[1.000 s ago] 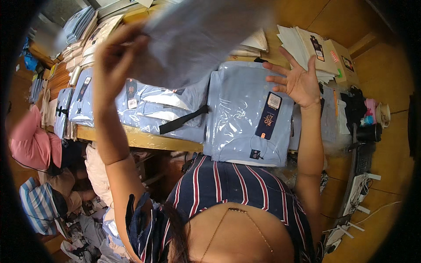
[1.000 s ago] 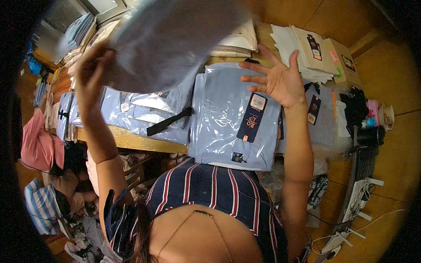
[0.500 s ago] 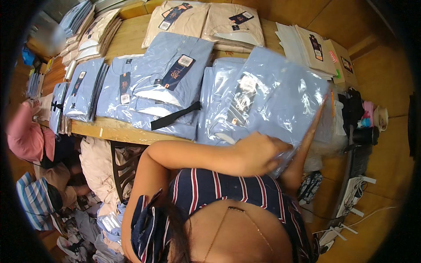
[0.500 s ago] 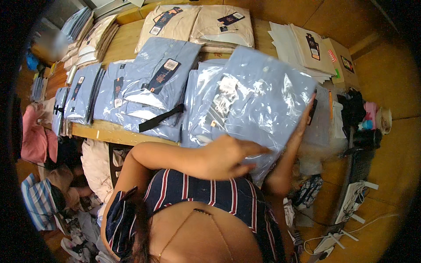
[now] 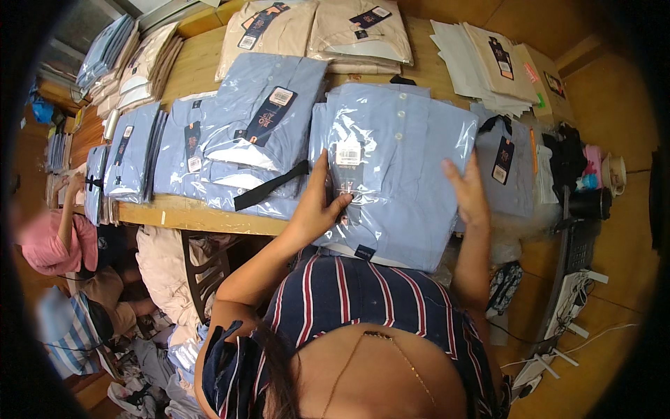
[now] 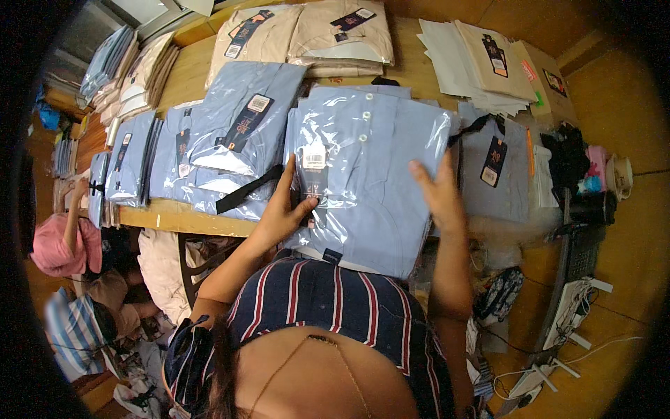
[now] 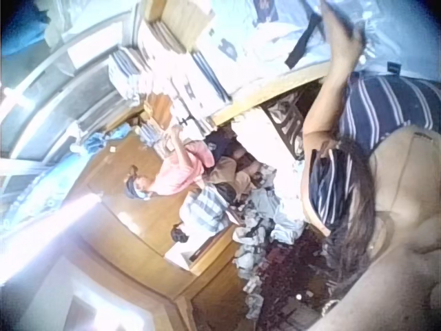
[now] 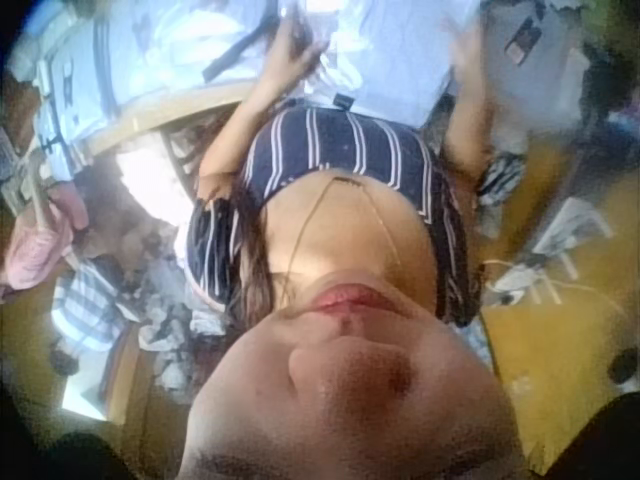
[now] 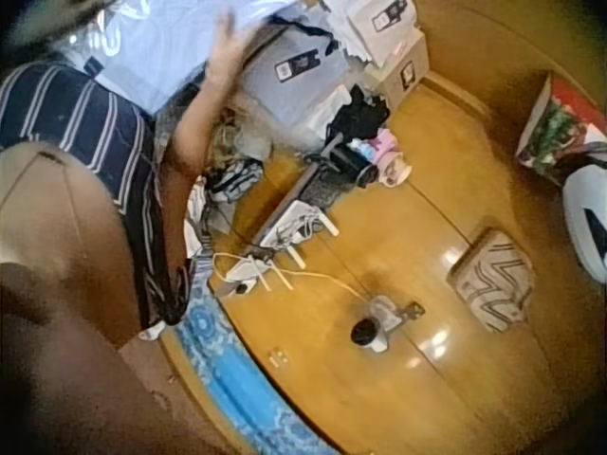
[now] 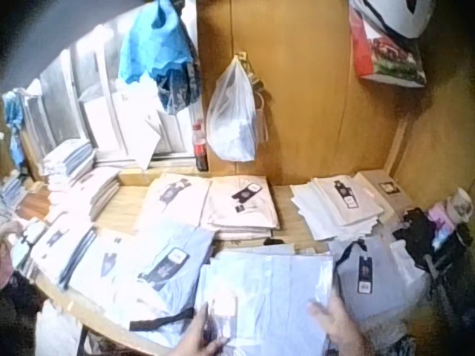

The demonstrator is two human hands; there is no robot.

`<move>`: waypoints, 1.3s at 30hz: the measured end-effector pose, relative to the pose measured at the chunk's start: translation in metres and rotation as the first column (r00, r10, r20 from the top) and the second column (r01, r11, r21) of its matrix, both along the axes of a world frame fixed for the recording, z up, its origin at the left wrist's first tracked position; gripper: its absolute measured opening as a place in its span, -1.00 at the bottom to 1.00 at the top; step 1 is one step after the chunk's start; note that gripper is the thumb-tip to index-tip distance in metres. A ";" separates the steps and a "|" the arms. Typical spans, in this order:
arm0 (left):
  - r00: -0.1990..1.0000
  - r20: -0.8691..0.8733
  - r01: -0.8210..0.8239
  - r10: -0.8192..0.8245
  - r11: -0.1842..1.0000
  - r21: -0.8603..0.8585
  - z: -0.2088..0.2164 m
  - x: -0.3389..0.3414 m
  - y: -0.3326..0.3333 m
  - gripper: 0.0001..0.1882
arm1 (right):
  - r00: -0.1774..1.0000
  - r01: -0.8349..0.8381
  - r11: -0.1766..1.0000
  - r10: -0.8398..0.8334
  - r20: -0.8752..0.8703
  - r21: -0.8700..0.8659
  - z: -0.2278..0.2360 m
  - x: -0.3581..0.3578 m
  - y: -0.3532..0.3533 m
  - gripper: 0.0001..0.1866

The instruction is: The person picks up several packaged shirts from a table, stacks them together, and wraps a black elastic band around the bundle before setting it aside and repeating the process with a second stack.

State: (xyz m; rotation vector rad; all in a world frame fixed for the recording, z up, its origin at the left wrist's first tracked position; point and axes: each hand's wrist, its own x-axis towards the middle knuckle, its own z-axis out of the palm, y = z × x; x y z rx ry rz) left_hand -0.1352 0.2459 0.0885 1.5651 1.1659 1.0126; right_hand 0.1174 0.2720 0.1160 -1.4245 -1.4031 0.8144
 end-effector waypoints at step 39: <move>0.686 0.012 0.702 -0.728 0.666 0.253 0.141 0.043 0.030 -0.90 | 0.886 -0.110 0.967 0.200 0.419 -0.229 -0.006 -0.012 -0.017 -0.39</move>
